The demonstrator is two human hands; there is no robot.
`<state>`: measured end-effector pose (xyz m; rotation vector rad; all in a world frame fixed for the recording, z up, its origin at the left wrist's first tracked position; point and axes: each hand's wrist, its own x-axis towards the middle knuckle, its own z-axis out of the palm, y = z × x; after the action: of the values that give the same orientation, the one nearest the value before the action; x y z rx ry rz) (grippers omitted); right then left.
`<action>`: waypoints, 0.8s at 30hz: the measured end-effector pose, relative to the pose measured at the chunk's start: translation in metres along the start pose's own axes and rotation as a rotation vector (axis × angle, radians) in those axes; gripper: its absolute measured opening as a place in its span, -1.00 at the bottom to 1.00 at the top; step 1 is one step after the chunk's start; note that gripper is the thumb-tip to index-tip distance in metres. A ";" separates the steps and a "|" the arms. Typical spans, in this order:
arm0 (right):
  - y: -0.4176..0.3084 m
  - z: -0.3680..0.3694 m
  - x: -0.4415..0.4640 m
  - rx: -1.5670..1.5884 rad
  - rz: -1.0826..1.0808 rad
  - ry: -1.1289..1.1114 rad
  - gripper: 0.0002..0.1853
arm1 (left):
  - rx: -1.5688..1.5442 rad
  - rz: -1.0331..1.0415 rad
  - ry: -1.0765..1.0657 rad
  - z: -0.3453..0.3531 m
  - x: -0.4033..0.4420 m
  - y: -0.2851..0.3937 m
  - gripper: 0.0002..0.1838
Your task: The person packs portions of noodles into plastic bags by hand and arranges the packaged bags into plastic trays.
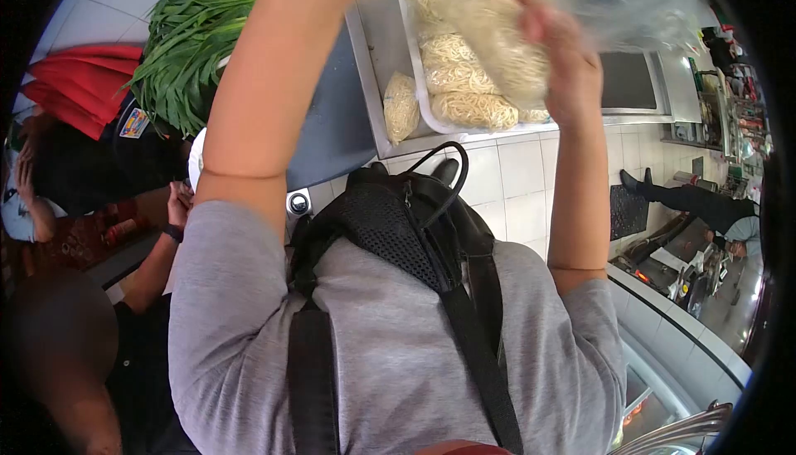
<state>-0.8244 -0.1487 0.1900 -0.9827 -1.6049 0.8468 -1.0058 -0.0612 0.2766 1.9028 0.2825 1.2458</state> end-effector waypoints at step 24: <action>-0.002 -0.123 -0.137 0.655 0.005 0.483 -0.76 | -1.118 -0.737 0.284 0.020 -0.226 -0.049 -0.30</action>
<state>-0.6861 -0.2674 0.1646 -0.6454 -0.8262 0.9612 -1.0869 -0.1707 0.0890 0.5657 0.2997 0.8398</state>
